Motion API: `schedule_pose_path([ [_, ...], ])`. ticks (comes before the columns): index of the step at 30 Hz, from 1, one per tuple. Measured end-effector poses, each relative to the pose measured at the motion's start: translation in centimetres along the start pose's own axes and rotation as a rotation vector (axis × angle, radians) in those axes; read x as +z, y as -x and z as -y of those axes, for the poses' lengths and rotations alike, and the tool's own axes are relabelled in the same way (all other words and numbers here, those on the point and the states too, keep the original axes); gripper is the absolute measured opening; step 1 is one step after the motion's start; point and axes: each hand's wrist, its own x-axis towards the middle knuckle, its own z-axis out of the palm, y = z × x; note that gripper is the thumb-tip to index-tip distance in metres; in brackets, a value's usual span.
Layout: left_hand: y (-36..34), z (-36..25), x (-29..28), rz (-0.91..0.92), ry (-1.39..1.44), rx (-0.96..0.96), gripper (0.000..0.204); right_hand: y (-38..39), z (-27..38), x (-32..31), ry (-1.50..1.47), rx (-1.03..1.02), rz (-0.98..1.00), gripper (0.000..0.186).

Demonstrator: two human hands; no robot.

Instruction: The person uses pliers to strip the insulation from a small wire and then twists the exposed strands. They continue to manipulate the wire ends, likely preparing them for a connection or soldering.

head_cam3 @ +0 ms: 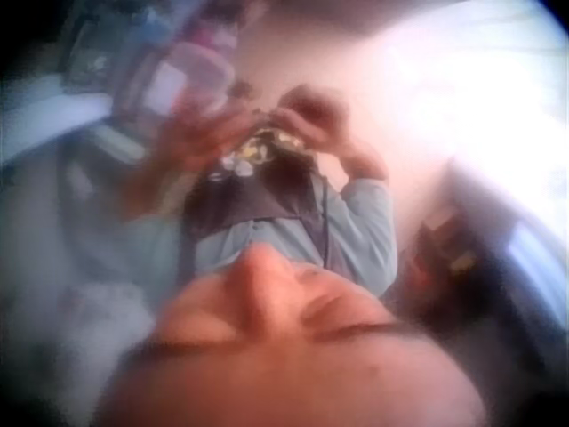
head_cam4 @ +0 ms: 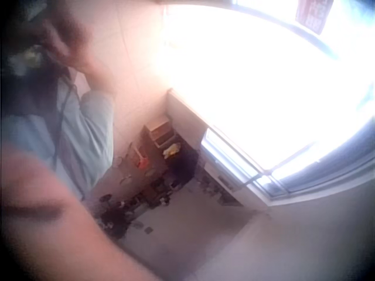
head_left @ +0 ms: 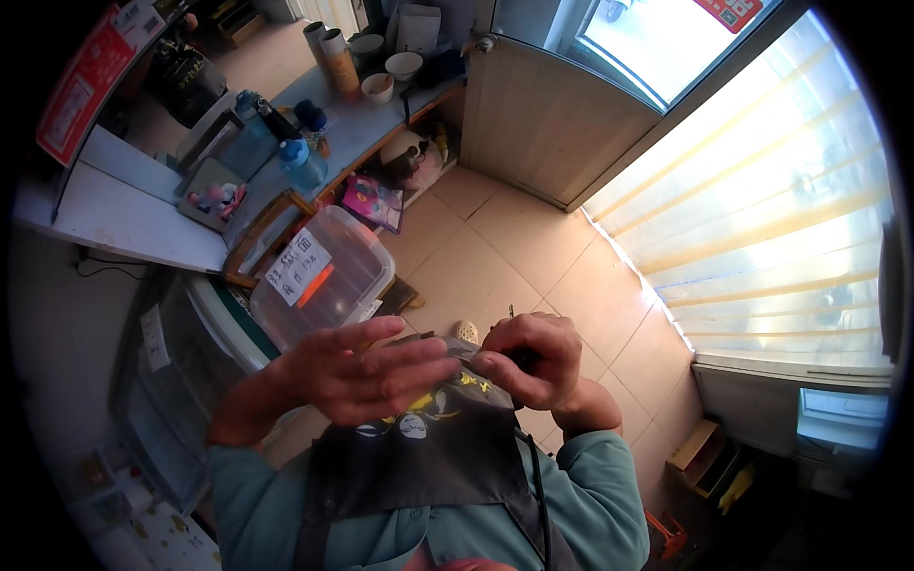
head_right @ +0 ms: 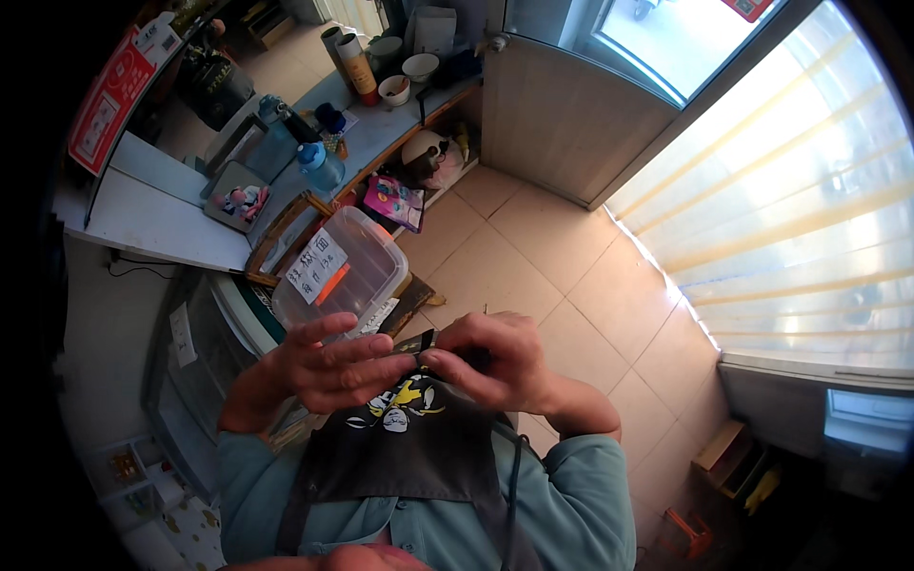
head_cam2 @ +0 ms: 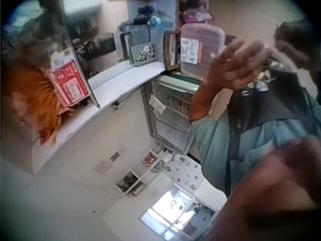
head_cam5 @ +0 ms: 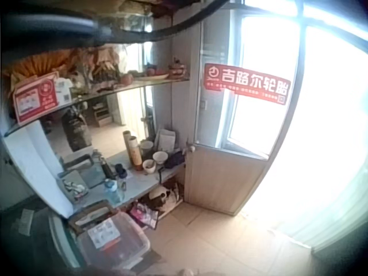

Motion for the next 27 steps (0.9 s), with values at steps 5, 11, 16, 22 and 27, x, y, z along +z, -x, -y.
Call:
schedule_pose_path([
  [5,-0.1,0.0,0.1,0.006,0.017,0.006,0.009,-0.1,0.4,0.8,0.001,0.092,-0.127,0.020],
  [11,-0.3,0.3,0.0,0.006,0.043,0.000,0.015,-0.5,0.2,0.1,-0.004,0.079,0.047,0.027],
  [16,-0.4,0.5,-0.1,0.017,0.066,0.023,0.017,-1.0,0.9,-0.2,-0.061,0.123,0.055,0.017],
  [22,-0.7,0.6,-0.2,0.005,0.111,0.043,0.017,-0.8,0.9,-0.2,-0.089,0.030,0.169,0.012],
  [27,-0.7,0.5,-0.1,-0.011,0.127,0.060,0.018,-1.0,1.5,0.0,-0.042,-0.030,0.166,0.011],
])
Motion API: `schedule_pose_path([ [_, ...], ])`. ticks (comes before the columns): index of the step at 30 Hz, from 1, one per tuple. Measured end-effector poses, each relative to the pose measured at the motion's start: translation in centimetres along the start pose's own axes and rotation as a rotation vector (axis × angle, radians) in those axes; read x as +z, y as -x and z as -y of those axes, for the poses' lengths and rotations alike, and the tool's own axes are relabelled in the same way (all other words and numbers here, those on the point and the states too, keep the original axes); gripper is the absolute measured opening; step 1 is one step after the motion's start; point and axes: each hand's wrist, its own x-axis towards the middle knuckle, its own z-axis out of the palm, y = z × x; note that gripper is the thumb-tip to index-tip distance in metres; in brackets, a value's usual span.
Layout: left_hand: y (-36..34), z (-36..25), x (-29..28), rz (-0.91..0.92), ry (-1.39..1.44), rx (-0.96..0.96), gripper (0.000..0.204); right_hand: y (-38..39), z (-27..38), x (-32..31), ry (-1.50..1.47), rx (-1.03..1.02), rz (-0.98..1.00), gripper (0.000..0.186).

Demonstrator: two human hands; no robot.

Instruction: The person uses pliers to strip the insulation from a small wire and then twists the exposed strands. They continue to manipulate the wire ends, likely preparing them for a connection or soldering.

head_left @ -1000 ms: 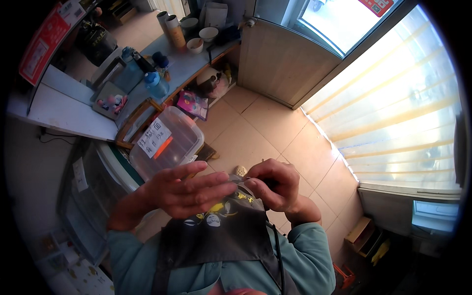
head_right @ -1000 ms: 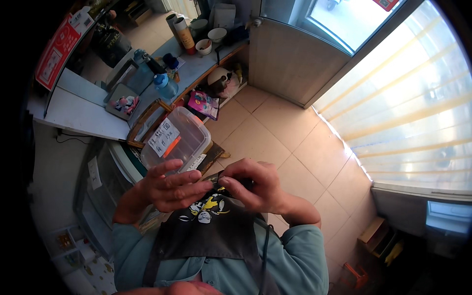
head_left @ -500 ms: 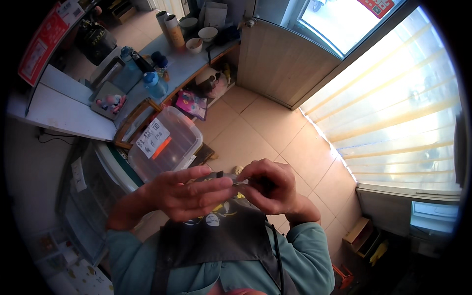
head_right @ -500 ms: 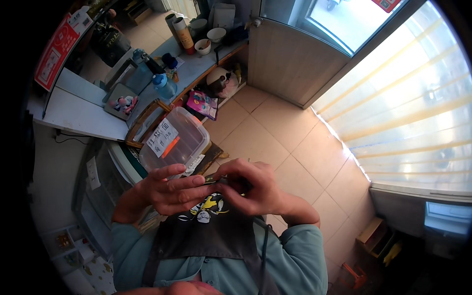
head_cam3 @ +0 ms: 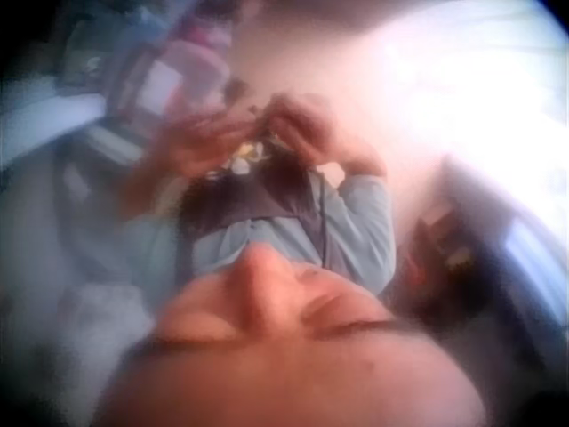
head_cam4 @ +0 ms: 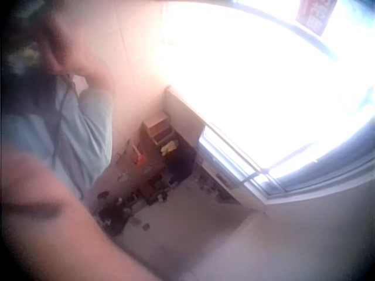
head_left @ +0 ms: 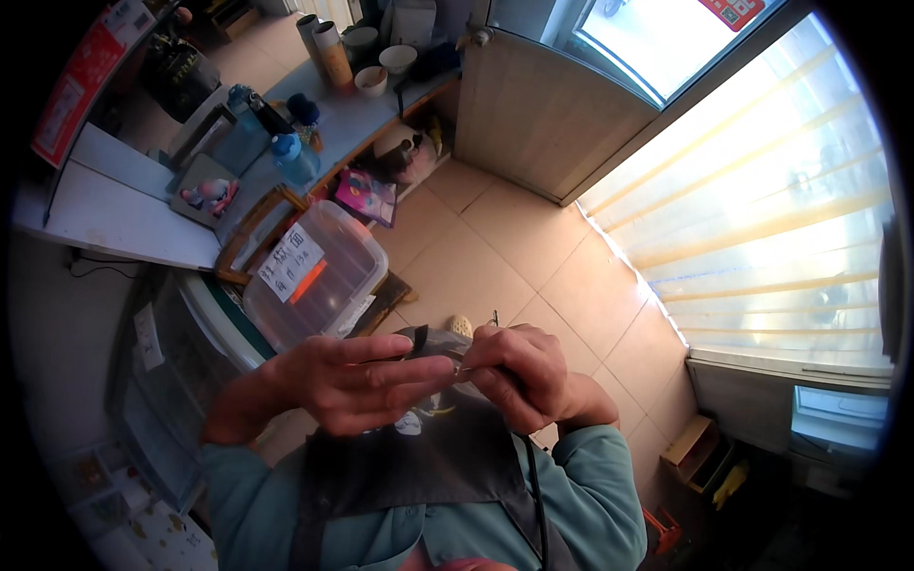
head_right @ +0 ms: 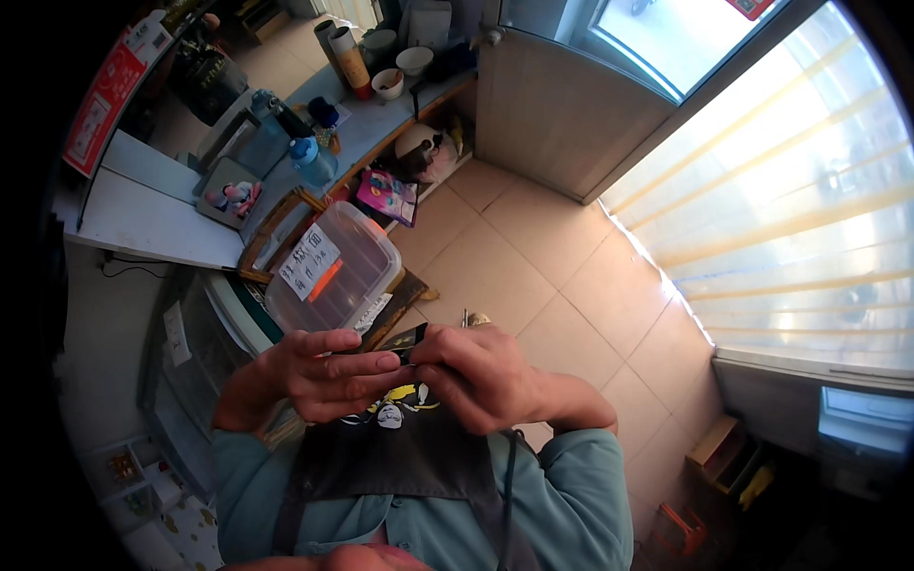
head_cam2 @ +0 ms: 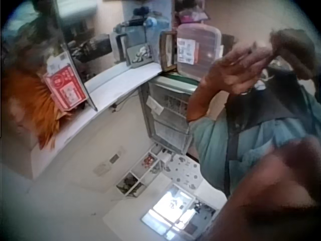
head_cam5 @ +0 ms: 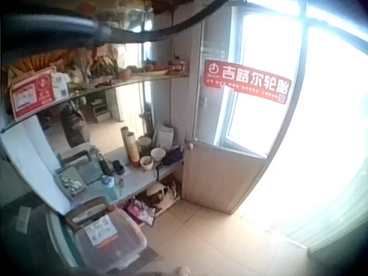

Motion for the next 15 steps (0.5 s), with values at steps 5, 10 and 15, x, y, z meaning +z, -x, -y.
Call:
schedule_pose_path([
  [5,0.22,-0.08,-0.11,0.011,0.006,0.002,0.019,-0.29,0.05,0.34,0.037,-0.007,-0.008,0.013],
  [10,0.36,-0.18,0.00,0.002,0.003,-0.006,0.017,-0.49,-0.05,0.57,0.025,-0.011,-0.010,0.014],
  [15,0.39,-0.22,-0.10,-0.005,-0.018,-0.001,0.017,-0.41,-0.31,0.68,0.024,-0.020,-0.019,0.014],
])
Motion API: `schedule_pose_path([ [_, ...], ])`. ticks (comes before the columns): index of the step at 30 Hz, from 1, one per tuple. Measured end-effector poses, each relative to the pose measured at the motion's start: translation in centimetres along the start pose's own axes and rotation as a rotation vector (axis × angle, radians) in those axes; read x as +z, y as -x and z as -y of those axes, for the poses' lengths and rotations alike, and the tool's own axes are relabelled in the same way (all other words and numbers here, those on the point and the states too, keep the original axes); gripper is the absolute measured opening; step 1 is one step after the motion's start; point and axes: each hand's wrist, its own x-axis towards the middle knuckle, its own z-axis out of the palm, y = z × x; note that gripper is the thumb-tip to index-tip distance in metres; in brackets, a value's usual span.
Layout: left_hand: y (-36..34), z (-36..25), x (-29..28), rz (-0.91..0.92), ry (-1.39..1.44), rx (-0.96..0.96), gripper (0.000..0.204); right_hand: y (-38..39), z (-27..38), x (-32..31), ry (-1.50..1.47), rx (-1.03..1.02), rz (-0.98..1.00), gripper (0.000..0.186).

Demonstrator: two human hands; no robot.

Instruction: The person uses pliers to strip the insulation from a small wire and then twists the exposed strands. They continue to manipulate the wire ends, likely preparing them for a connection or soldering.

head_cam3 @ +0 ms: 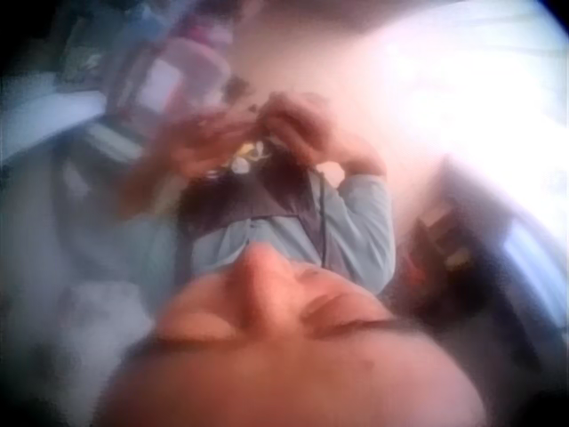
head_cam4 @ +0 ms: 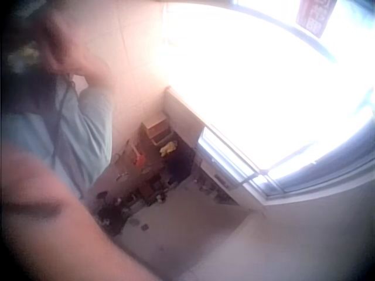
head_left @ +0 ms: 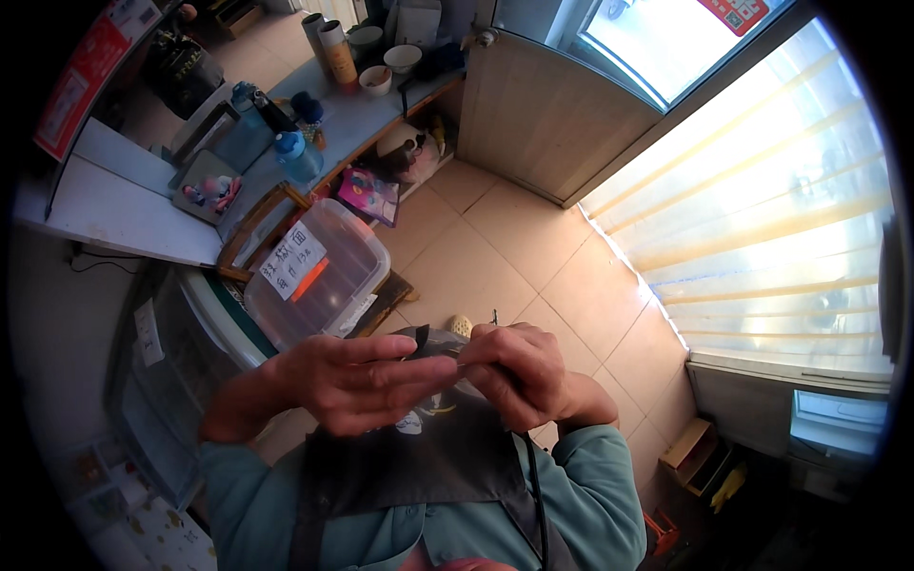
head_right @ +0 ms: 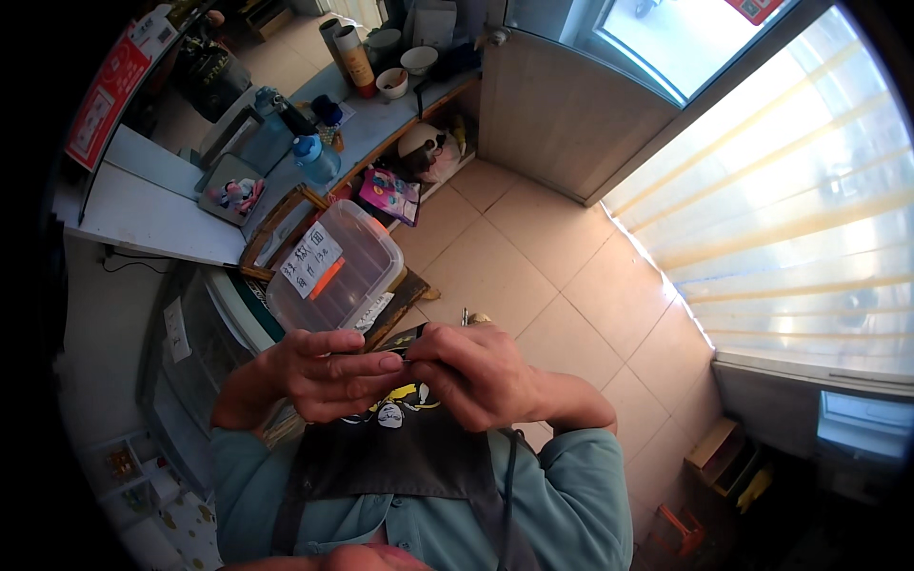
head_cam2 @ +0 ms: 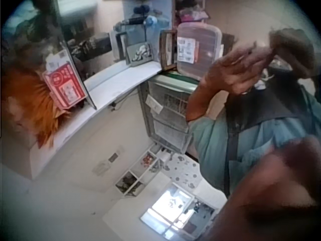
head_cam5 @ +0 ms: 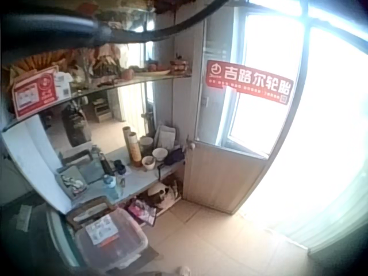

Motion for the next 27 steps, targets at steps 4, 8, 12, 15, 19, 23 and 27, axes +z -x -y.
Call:
schedule_pose_path([
  [4,0.17,-0.07,0.03,-0.009,0.013,0.001,0.016,-0.16,0.27,-0.01,-0.002,0.009,0.005,0.014],
  [8,-0.07,-0.20,-0.19,0.004,0.036,-0.006,0.014,-0.06,0.28,0.01,-0.002,0.007,0.008,0.013],
  [12,-0.13,-0.30,-0.26,0.017,0.078,-0.015,0.013,0.06,0.24,0.14,-0.010,0.000,0.010,0.014],
  [15,-0.18,-0.34,-0.24,0.018,0.131,-0.032,0.011,0.15,0.13,0.26,-0.003,-0.022,0.001,0.014],
  [19,-0.24,-0.33,-0.02,0.005,0.206,-0.053,0.008,0.21,0.17,0.22,0.025,-0.036,0.001,0.014],
  [23,-0.30,-0.31,0.15,0.003,0.276,-0.071,0.006,0.31,0.08,0.42,0.056,-0.061,-0.029,0.015],
  [27,-0.29,-0.31,0.30,0.002,0.309,-0.083,0.004,0.31,0.01,0.45,0.077,-0.085,-0.048,0.017],
])
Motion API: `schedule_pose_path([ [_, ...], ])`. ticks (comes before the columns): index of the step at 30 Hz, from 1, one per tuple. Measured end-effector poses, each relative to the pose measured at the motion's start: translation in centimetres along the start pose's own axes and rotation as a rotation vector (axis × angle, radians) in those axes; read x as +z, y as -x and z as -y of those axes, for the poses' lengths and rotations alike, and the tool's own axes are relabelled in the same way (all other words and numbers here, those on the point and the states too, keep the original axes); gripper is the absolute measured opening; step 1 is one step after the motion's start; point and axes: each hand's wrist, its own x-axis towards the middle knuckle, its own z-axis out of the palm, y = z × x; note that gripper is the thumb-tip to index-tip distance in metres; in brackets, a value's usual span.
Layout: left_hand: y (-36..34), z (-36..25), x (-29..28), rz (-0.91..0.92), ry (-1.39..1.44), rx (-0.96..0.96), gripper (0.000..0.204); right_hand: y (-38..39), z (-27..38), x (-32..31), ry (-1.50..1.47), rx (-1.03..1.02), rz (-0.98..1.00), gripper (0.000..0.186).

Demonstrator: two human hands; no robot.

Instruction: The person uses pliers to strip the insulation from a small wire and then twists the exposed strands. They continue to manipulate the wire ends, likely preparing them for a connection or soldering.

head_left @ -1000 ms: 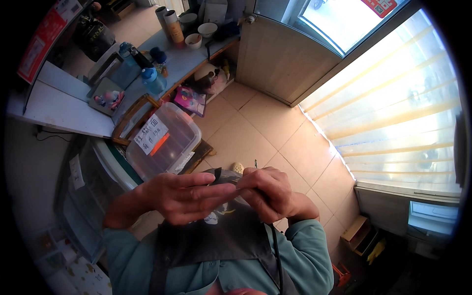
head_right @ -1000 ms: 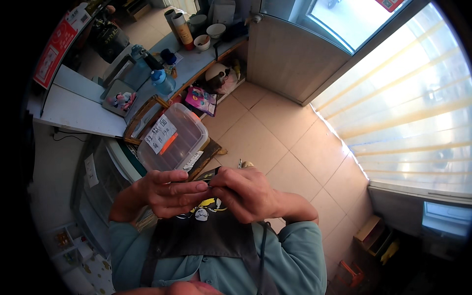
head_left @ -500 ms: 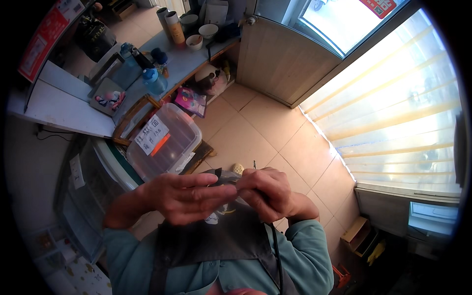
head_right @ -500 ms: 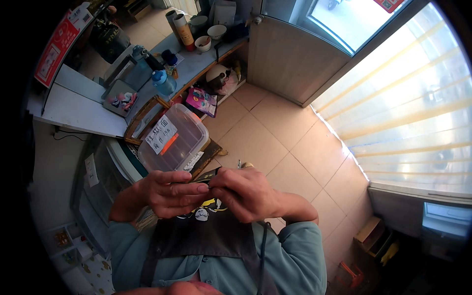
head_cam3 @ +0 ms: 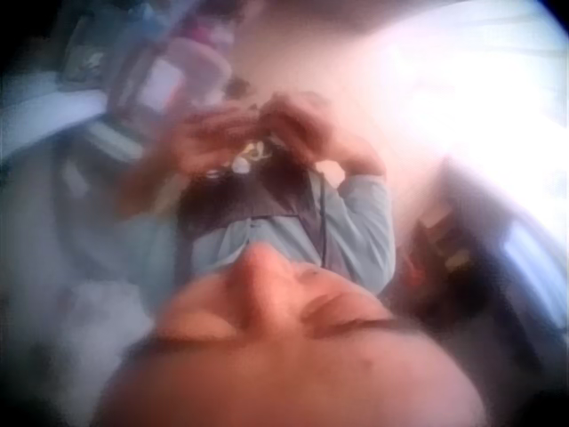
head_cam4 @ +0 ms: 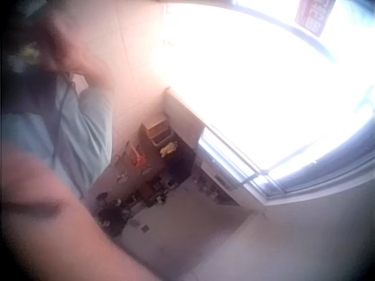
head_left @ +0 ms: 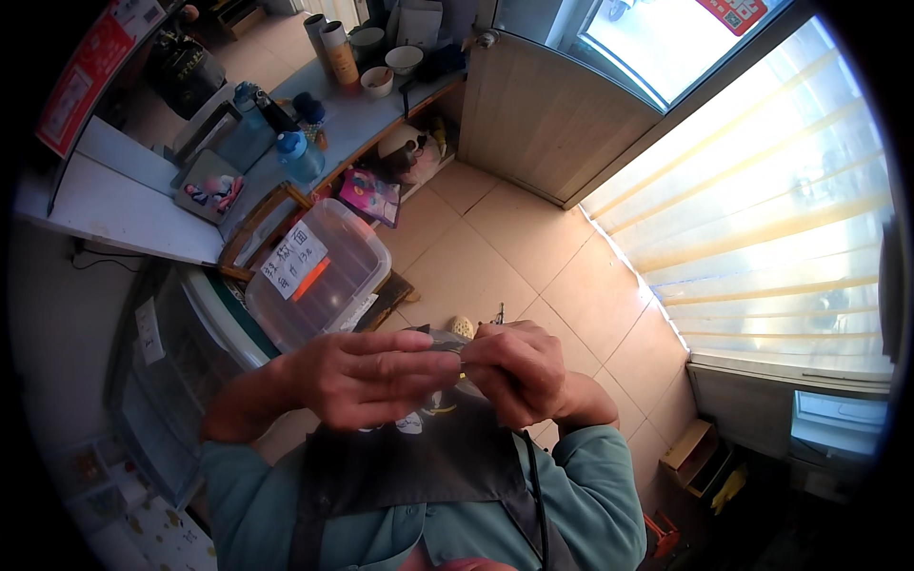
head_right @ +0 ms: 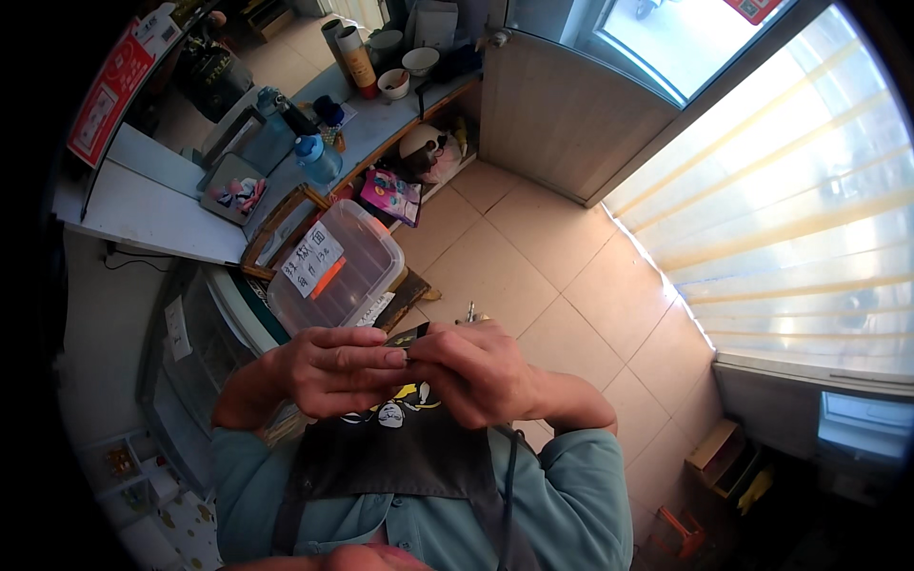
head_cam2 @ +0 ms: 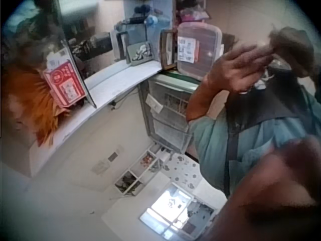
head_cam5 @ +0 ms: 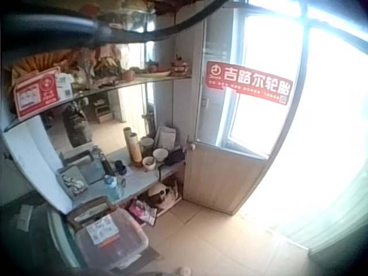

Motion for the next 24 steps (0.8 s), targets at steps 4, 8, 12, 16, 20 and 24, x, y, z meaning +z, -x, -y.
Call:
schedule_pose_path([
  [4,0.1,0.0,0.3,-0.014,0.022,-0.013,0.003,0.0,-0.2,0.1,0.030,-0.026,-0.011,0.019],
  [8,-0.2,0.0,0.1,-0.004,0.058,-0.035,0.002,-0.1,-0.6,0.3,0.077,-0.091,-0.049,0.020],
  [12,-0.2,0.1,0.1,-0.013,0.094,-0.050,0.003,0.0,-0.5,0.2,0.112,-0.072,-0.049,0.021],
  [16,-0.4,0.2,0.0,-0.024,0.151,-0.069,0.004,0.0,-0.7,0.2,0.148,-0.076,-0.059,0.023],
  [20,-0.7,0.4,-0.1,-0.035,0.216,-0.090,0.006,-0.1,-1.0,0.3,0.184,-0.102,-0.075,0.025],
  [24,-0.8,0.6,-0.2,-0.047,0.281,-0.113,0.008,-0.3,-1.4,0.1,0.222,-0.135,-0.077,0.027],
])
